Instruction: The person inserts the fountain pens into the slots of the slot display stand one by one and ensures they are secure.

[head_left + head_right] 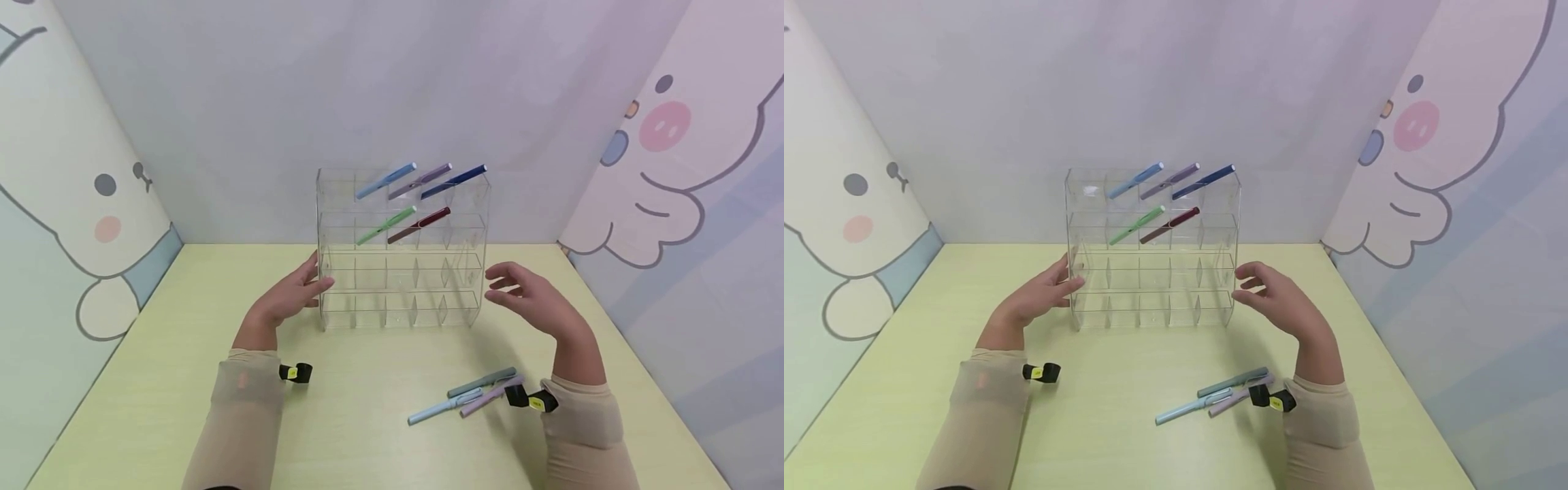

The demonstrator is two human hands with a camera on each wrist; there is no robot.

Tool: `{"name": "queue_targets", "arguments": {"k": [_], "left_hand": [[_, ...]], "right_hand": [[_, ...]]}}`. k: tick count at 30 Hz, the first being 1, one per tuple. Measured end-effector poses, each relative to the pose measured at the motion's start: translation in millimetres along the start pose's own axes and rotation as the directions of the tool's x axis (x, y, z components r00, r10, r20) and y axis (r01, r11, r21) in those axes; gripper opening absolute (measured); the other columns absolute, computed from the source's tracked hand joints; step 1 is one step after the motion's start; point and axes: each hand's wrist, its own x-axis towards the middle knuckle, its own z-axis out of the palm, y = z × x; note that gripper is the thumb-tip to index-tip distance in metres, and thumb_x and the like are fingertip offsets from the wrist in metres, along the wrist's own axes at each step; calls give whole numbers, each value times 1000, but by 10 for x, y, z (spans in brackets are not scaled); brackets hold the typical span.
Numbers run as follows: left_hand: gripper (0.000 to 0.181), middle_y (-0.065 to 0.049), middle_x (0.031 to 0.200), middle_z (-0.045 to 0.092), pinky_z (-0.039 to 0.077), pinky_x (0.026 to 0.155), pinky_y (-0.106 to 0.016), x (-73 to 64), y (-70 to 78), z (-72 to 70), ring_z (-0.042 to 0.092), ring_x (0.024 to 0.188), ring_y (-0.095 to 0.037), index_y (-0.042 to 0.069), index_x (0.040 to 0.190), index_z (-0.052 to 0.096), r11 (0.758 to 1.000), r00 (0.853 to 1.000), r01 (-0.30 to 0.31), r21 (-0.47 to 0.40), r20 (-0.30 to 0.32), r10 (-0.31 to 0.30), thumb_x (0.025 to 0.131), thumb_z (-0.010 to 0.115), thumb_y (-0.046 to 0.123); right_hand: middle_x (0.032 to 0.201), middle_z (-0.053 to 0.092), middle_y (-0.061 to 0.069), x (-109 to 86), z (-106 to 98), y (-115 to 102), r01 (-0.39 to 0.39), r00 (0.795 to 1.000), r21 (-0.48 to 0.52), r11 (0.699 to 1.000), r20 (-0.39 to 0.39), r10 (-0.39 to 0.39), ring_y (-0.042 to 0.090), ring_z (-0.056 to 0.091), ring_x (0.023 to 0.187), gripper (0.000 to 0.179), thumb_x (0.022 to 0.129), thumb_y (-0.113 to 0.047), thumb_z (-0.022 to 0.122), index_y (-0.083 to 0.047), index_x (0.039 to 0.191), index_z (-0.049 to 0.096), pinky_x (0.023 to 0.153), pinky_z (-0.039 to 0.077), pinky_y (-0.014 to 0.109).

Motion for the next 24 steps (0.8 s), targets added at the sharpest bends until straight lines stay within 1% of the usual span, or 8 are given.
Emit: {"name": "queue_targets", "arguments": {"k": [3, 6, 11, 15, 17, 21, 24], "left_hand": [[86, -9, 166, 5, 14, 114, -69, -9, 3, -11, 53, 124, -50, 48, 153, -9, 1000, 1000, -5, -1, 1, 5, 95, 54, 57], [84, -9, 166, 6, 15, 113, -69, -8, -1, -13, 52, 124, -50, 48, 153, -8, 1000, 1000, -11, -4, 2, 11, 97, 54, 54], [81, -8, 166, 7, 15, 114, -68, 2, -21, -1, 51, 126, -50, 51, 152, -6, 1000, 1000, -20, -22, 5, 20, 98, 54, 51], [81, -8, 166, 6, 15, 113, -69, 2, -37, 18, 50, 127, -50, 51, 152, -7, 999, 1000, -24, -31, 14, 24, 98, 54, 52], [80, -8, 166, 6, 15, 113, -70, 0, -37, 28, 50, 127, -50, 52, 151, -6, 999, 1000, -25, -36, 14, 25, 98, 54, 50], [77, -7, 166, 6, 15, 112, -70, -7, -22, 22, 50, 127, -49, 53, 151, -4, 999, 999, -32, -35, 5, 32, 100, 53, 46], [77, -7, 166, 6, 14, 113, -70, -12, -6, 11, 50, 127, -49, 53, 151, -4, 999, 1000, -26, -34, 4, 27, 100, 53, 46]], "right_hand": [[128, 59, 2, -26, 8, -12, -16, 998, -29, 999, 61, 18, 25, 61, 116, 44, 94, -47, 63, -21, 128, 54, 92, 52, 45], [123, 61, 2, -66, 17, -19, -23, 992, -69, 997, 125, 31, 24, 61, 114, 39, 94, -43, 65, -20, 124, 56, 91, 51, 42], [114, 63, -2, -133, 25, -24, -22, 970, -155, 988, 238, 59, 22, 61, 111, 32, 92, -37, 69, -17, 115, 59, 87, 50, 39], [110, 63, -3, -180, 66, -13, -17, 955, -172, 985, 289, 67, 21, 61, 108, 29, 90, -34, 71, -17, 111, 59, 86, 50, 38], [110, 63, 0, -200, 112, 7, -16, 946, -178, 984, 317, 73, 21, 61, 107, 28, 90, -31, 72, -17, 110, 60, 85, 50, 38], [112, 62, 5, -238, 242, 75, -61, 921, -198, 978, 366, 131, 21, 60, 104, 29, 87, -25, 74, -14, 111, 61, 84, 50, 39], [110, 63, 4, -283, 347, 138, -111, 903, -227, 968, 384, 193, 20, 59, 102, 30, 85, -19, 76, -13, 111, 62, 82, 49, 40]]}}
